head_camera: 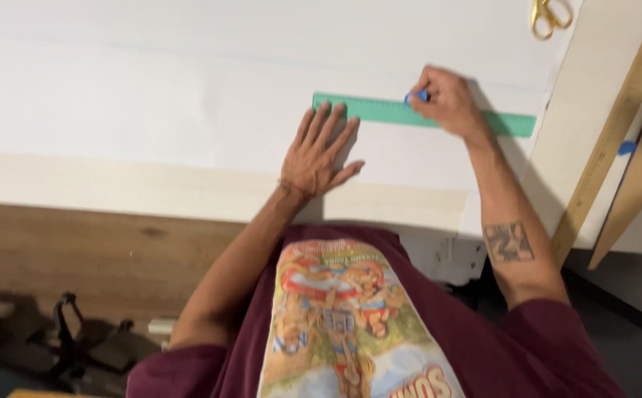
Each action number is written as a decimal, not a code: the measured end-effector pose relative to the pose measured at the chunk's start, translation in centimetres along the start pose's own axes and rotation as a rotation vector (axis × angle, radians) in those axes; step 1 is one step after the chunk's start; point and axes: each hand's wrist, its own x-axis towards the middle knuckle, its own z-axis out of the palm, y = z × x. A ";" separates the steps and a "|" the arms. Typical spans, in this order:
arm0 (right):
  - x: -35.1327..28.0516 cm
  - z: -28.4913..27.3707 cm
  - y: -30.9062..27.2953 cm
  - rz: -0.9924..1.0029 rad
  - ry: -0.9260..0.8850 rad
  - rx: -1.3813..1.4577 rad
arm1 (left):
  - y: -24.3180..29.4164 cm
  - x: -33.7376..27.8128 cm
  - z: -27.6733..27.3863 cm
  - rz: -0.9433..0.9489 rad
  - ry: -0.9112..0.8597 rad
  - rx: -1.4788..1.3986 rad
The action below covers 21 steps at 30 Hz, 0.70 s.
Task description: Marking straight lines on a large white sheet using a ruler and a blue marker.
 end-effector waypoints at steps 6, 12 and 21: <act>-1.3 -0.2 -2.9 -0.031 0.077 0.284 | 0.3 -0.3 0.3 -0.007 0.013 -0.001; -5.2 -5.3 -2.9 -0.025 0.264 0.567 | -0.1 0.0 0.2 -0.007 0.002 -0.016; -9.9 -8.3 -1.0 0.109 0.346 0.312 | -0.9 0.1 -0.7 -0.005 0.034 -0.030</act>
